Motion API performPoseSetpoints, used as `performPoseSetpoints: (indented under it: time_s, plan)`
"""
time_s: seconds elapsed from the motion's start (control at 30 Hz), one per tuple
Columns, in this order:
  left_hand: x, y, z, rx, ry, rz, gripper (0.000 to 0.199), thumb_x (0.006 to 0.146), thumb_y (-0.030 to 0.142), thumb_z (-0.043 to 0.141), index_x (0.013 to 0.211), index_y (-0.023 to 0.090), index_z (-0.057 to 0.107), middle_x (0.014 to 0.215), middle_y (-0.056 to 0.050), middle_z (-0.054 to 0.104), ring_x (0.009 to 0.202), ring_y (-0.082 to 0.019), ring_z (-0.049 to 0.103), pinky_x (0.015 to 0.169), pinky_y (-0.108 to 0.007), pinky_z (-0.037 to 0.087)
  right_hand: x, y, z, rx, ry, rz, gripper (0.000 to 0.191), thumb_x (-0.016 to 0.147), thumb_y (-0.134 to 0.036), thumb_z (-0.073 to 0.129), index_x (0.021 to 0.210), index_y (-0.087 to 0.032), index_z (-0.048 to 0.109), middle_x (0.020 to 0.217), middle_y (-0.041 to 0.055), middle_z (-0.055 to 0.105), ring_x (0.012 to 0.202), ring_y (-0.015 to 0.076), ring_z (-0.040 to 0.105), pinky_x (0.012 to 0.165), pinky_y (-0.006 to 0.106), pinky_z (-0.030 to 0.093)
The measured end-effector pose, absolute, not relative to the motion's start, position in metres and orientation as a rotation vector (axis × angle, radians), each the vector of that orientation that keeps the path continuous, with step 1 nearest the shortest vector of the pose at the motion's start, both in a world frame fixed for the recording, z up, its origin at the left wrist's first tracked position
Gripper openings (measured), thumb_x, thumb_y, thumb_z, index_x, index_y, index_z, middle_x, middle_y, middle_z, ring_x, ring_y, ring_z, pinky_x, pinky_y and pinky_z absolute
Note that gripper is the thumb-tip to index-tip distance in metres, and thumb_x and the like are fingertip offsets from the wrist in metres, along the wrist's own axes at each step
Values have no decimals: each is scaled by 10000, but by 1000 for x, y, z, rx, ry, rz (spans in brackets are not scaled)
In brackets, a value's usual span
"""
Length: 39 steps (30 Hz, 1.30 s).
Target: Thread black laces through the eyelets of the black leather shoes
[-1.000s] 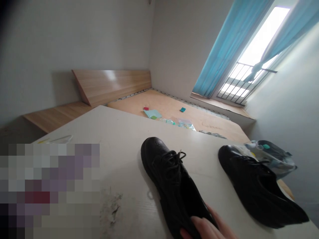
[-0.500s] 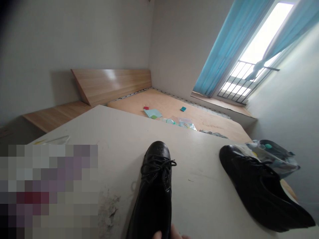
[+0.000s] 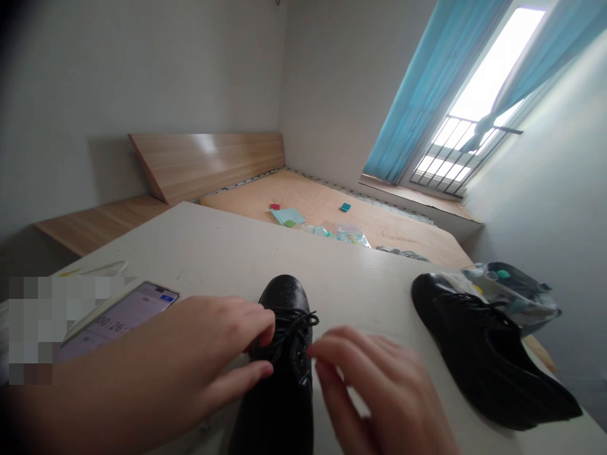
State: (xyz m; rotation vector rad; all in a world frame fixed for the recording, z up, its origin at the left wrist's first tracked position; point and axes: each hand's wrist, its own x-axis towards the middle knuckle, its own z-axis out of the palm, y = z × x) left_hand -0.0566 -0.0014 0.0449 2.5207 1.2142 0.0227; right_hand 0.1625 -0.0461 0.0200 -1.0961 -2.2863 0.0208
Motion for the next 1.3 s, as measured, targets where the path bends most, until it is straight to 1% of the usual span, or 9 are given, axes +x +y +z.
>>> performPoseSetpoints:
  time_s: [0.1, 0.23, 0.37, 0.5, 0.63, 0.77, 0.93, 1.1, 1.3]
  plan:
    - [-54, -2, 47, 2536, 1207, -13, 181, 930, 250, 473, 856, 205, 631, 827, -33, 687, 731, -219, 654, 597, -300, 400, 159, -16, 30, -1319, -2300, 311, 187, 975, -206, 436, 1043, -261, 601, 918, 16, 681, 707, 126, 645, 569, 221, 485]
    - [-52, -1, 49, 2521, 1207, -21, 196, 920, 218, 433, 839, 206, 611, 792, -22, 683, 684, -202, 643, 578, -290, 375, 156, 6, 24, -1367, -2490, 576, 197, 958, -179, 455, 1002, -238, 637, 949, 29, 628, 763, 139, 602, 646, 253, 472]
    - [-52, 1, 47, 2484, 1259, -11, 225, 923, 256, 403, 796, 200, 579, 761, -23, 659, 641, -195, 606, 541, -292, 322, 160, 14, 17, -1312, -2495, 603, 175, 957, -156, 459, 945, -225, 619, 919, 16, 613, 782, 139, 576, 697, 271, 450]
    - [-55, 7, 46, 2426, 1253, 109, 334, 957, 339, 329, 728, 212, 536, 727, -8, 625, 644, -190, 571, 555, -307, 298, 168, 18, 17, -1313, -2413, 653, 158, 957, -199, 502, 916, -224, 652, 863, 6, 640, 745, 133, 579, 657, 258, 442]
    - [-56, 12, 50, 2334, 1315, 114, 403, 968, 442, 275, 755, 226, 540, 734, -7, 617, 668, -201, 561, 566, -311, 305, 171, 18, 18, -1261, -2322, 658, 164, 961, -253, 521, 951, -238, 684, 880, 9, 671, 767, 130, 608, 635, 237, 460]
    - [-57, 15, 50, 2342, 1325, 90, 352, 963, 447, 323, 799, 232, 550, 736, 2, 618, 669, -201, 567, 577, -305, 328, 169, 13, 21, -1220, -2206, 629, 155, 949, -271, 541, 923, -231, 688, 863, 15, 669, 766, 133, 613, 653, 242, 481]
    - [-55, 9, 45, 2468, 1215, 187, 150, 914, 240, 430, 923, 233, 580, 920, -8, 659, 805, -218, 608, 636, -315, 394, 160, 9, 24, -1236, -2116, 813, 150, 931, -266, 555, 870, -209, 680, 786, 13, 647, 720, 139, 571, 638, 263, 466]
    - [-51, 3, 38, 2423, 1137, 185, 178, 917, 260, 460, 1028, 236, 598, 999, -26, 658, 897, -250, 620, 735, -373, 463, 157, 2, 27, -1201, -1986, 938, 173, 924, -295, 570, 821, -191, 664, 740, 10, 642, 689, 130, 559, 618, 253, 454]
    - [-51, 0, 37, 2412, 1138, 172, 191, 894, 268, 491, 1047, 232, 600, 1015, -38, 660, 907, -265, 623, 777, -429, 497, 169, -6, 33, -1000, -1635, 967, 158, 944, -358, 582, 882, -240, 667, 721, -13, 620, 613, 93, 565, 540, 183, 461]
